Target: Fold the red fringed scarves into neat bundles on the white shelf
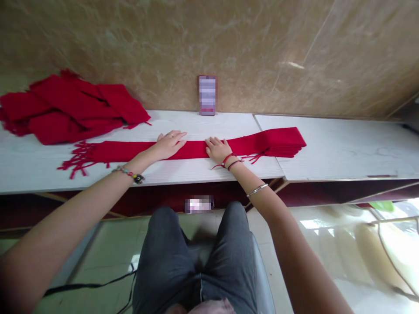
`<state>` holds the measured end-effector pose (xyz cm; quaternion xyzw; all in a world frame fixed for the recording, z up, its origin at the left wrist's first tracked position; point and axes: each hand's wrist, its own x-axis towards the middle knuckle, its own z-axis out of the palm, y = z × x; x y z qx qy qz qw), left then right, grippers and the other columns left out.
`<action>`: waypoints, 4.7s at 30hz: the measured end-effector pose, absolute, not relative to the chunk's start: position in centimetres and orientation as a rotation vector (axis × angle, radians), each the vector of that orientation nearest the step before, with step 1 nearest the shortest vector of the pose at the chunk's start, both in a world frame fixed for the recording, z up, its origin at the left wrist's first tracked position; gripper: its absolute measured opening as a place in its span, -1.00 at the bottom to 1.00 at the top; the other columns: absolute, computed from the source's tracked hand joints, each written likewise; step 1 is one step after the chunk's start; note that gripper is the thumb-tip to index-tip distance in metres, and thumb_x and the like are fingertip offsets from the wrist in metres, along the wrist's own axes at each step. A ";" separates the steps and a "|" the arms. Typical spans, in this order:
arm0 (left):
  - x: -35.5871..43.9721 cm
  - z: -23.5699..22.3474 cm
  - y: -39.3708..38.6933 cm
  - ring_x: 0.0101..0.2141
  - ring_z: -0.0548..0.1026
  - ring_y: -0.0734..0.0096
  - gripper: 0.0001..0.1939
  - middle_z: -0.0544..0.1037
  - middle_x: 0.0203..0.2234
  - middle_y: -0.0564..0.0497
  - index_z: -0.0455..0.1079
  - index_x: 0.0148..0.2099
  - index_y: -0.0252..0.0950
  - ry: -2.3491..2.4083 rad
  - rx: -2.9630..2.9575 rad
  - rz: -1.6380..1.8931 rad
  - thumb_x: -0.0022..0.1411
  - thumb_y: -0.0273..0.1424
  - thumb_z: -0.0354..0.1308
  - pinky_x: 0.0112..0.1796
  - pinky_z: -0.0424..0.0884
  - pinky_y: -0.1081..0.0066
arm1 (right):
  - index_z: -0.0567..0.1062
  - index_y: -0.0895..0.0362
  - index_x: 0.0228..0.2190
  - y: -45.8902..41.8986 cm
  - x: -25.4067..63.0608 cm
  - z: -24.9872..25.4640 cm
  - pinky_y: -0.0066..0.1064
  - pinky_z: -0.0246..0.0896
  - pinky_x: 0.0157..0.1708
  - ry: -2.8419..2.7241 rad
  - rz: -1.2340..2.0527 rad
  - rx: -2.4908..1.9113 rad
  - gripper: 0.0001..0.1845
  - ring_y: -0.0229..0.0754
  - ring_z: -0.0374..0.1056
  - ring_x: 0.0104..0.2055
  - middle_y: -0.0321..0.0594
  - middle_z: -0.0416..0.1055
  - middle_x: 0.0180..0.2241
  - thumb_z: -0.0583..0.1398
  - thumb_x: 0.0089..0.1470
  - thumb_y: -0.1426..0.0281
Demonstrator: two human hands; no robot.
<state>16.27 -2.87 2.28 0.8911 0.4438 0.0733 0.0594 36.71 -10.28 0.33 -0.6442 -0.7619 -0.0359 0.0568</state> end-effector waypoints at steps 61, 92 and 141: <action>18.5 0.2 -4.0 0.26 -0.03 0.21 -0.41 -0.01 0.30 0.01 -0.04 0.33 -0.16 1.149 2.872 0.174 0.33 -0.08 -0.22 0.18 -0.08 0.12 | 0.07 0.14 0.24 -11.3 38.6 0.3 0.08 -0.11 0.17 -2.378 0.009 -2.016 -0.44 0.04 -0.11 0.30 -0.10 -0.06 0.29 -0.15 0.24 0.28; 18.6 0.6 -4.2 0.26 0.00 0.23 -0.44 0.03 0.29 0.03 0.02 0.31 -0.14 1.188 2.873 0.111 0.34 -0.09 -0.23 0.16 -0.03 0.16 | 0.10 0.24 0.22 -12.4 41.7 -0.5 0.00 -0.06 0.18 -2.348 -0.037 -1.977 -0.41 0.00 -0.09 0.30 0.02 -0.02 0.27 -0.14 0.23 0.25; 18.3 0.0 -3.3 0.25 0.00 0.24 -0.44 0.03 0.29 -0.01 -0.02 0.32 -0.18 1.143 2.940 0.077 0.36 -0.12 -0.27 0.15 -0.01 0.19 | 0.08 0.15 0.23 -13.4 39.4 -0.1 0.11 -0.09 0.14 -2.262 -0.100 -2.151 -0.41 0.10 -0.11 0.29 -0.04 -0.06 0.29 -0.16 0.25 0.19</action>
